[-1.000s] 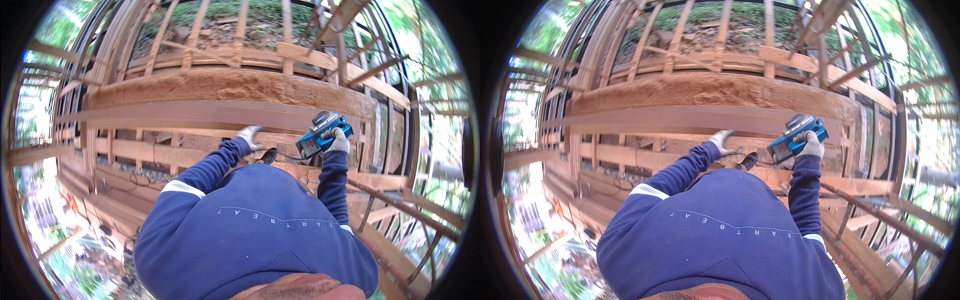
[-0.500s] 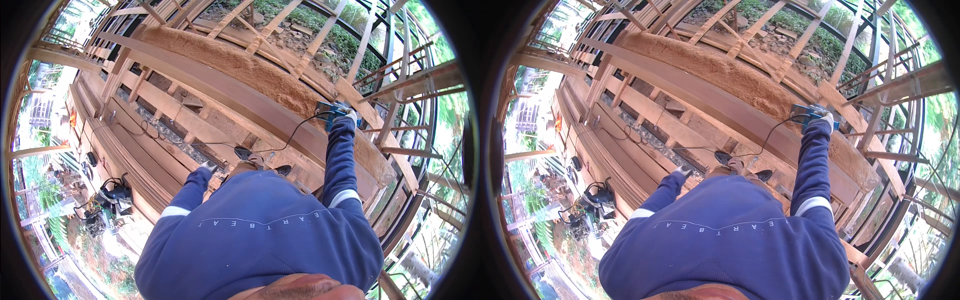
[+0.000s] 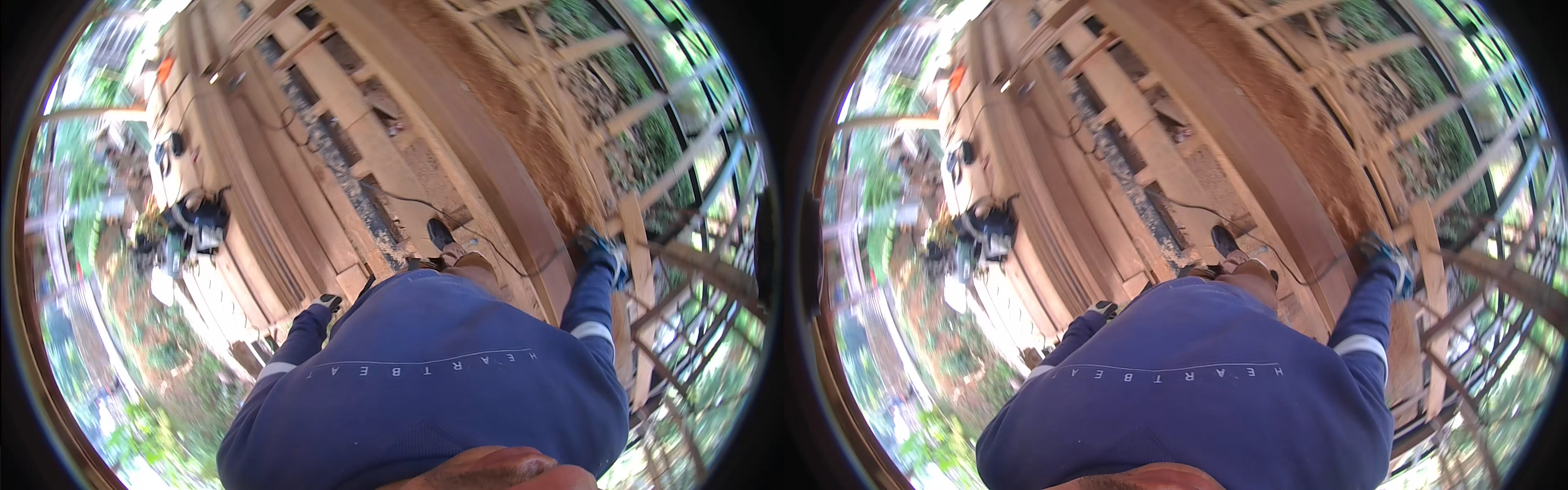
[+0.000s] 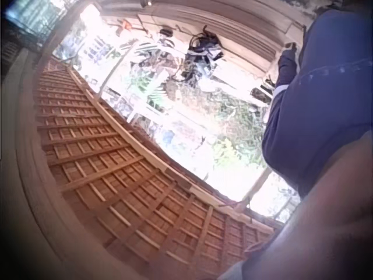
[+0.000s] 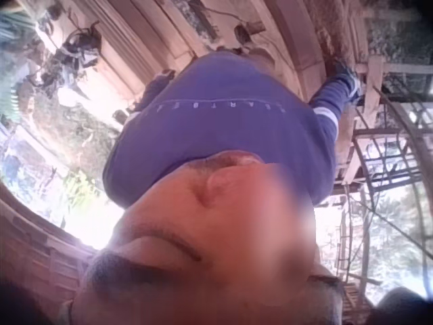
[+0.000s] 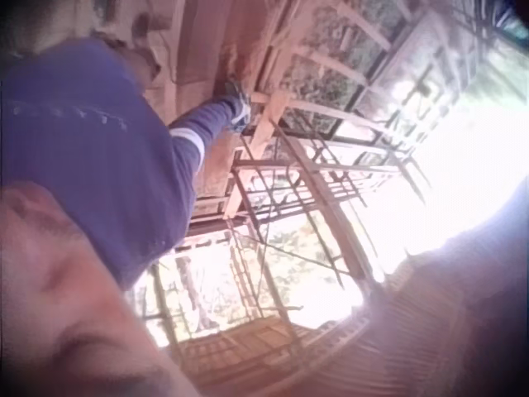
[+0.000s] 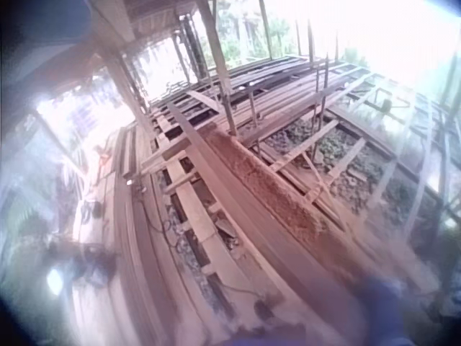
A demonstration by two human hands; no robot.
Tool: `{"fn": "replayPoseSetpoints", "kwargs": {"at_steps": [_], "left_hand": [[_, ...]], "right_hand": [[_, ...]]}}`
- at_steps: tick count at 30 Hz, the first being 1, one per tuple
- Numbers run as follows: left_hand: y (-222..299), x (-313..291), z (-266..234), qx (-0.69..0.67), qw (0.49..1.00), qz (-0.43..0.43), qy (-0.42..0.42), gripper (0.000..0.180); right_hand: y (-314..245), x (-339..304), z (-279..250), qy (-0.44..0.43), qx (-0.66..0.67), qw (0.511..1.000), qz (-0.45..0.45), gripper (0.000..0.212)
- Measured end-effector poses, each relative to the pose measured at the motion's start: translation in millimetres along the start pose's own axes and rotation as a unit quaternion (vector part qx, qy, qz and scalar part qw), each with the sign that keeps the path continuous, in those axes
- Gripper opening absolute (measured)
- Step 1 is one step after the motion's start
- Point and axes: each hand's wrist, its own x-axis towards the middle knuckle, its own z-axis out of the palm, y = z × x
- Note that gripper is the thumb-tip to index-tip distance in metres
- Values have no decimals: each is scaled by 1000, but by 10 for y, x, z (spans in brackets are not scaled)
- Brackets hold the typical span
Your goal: The person sands the surface of a long wooden plank using a power sander, moves the plank across the structural floor framing, and uses a black marker to mark a point on the wood's surface.
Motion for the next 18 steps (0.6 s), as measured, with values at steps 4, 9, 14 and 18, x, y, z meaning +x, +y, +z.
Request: {"fn": "replayPoseSetpoints", "kwargs": {"at_steps": [4,9,14,18], "left_hand": [[64,-9,251,-64,998,3,24,23],[44,14,473,-123,986,47,98,24],[-148,274,489,-203,963,-1,178,36],[-200,540,185,-305,927,-66,206,41]], "right_hand": [[-384,-177,-156,-68,-233,952,-184,51],[-884,-232,116,64,28,966,247,49],[-2447,-744,112,256,40,925,280,58],[-3930,-692,499,266,22,959,-91,64]]}}
